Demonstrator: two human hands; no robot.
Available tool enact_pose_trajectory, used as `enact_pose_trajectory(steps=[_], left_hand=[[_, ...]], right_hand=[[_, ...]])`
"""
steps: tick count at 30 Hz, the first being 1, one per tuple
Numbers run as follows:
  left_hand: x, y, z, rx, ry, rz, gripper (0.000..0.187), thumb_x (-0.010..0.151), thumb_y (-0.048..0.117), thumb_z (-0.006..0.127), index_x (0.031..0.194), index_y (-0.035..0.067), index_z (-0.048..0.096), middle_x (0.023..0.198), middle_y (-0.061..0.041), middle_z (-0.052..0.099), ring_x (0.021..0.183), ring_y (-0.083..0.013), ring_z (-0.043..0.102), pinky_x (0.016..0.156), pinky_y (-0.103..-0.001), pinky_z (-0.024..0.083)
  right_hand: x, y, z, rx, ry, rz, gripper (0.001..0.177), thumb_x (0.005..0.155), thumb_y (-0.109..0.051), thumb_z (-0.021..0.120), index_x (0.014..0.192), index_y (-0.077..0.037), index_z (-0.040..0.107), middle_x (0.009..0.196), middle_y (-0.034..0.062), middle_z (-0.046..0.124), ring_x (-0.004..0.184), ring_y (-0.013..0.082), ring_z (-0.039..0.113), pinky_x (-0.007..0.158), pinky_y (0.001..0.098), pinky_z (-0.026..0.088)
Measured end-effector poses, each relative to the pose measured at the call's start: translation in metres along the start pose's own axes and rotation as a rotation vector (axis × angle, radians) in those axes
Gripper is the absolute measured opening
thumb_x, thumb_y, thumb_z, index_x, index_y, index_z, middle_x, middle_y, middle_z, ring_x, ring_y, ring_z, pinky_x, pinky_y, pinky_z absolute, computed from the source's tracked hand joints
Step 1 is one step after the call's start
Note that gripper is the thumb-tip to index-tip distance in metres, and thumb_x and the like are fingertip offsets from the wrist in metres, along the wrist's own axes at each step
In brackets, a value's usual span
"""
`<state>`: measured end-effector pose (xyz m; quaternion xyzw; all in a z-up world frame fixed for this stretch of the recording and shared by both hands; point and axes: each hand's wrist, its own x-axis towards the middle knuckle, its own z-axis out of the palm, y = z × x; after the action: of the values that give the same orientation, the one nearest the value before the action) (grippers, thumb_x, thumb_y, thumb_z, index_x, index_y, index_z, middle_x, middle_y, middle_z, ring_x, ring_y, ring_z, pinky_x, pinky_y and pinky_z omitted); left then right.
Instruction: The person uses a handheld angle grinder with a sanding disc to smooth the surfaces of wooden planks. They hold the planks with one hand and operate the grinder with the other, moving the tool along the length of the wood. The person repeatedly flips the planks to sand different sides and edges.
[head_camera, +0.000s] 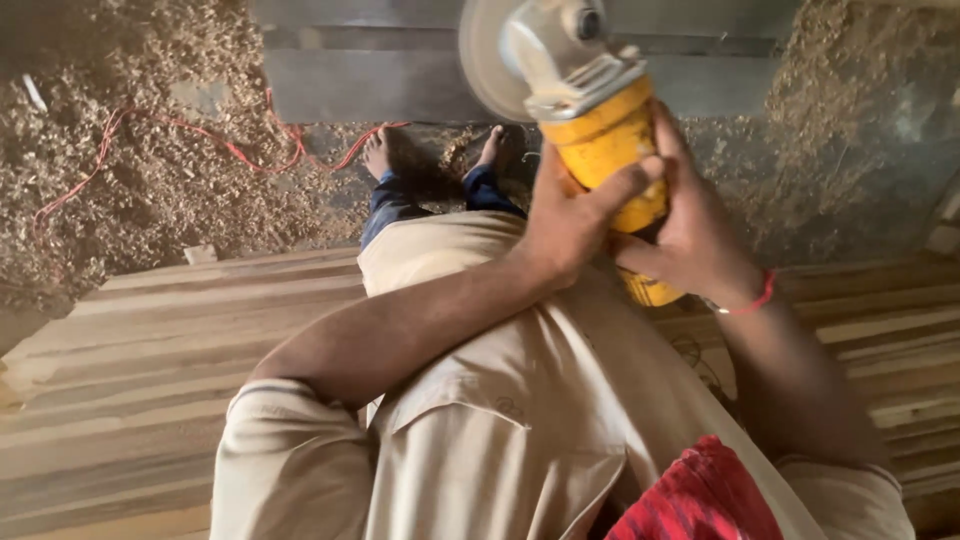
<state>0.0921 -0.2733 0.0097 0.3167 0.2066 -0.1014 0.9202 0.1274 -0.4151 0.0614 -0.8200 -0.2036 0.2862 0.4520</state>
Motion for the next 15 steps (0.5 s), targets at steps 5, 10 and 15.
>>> enact_pose_trajectory(steps=[5,10,15], left_hand=[[0.015,-0.052,0.043,0.018,-0.045,-0.086,0.066,0.089,0.009,0.078,0.139,-0.002,0.036,0.119,-0.018,0.064,0.106,-0.0271,0.069,0.092,-0.041,0.064],[0.017,-0.068,0.051,0.049,-0.057,-0.097,0.068,0.089,0.01,0.078,0.139,-0.002,0.034,0.12,-0.018,0.064,0.109,-0.0266,0.069,0.092,-0.041,0.064],[0.012,-0.047,0.04,0.022,-0.018,-0.071,0.065,0.089,0.01,0.079,0.138,-0.002,0.039,0.121,-0.018,0.065,0.108,-0.0262,0.069,0.092,-0.041,0.064]], right_hand=[[-0.033,0.037,-0.034,0.11,0.04,-0.07,0.12,0.08,-0.002,0.081,0.171,-0.007,0.003,0.157,0.0175,0.04,0.15,0.0291,0.045,0.126,0.0473,0.047],[-0.053,0.044,-0.041,0.105,0.082,-0.026,0.118,0.083,-0.002,0.081,0.167,-0.002,-0.002,0.164,0.0218,0.035,0.154,0.0309,0.041,0.13,0.0495,0.044],[-0.039,0.029,-0.031,0.08,0.059,0.024,0.119,0.081,-0.003,0.082,0.17,-0.003,0.001,0.164,0.0212,0.036,0.155,0.0311,0.041,0.129,0.0462,0.042]])
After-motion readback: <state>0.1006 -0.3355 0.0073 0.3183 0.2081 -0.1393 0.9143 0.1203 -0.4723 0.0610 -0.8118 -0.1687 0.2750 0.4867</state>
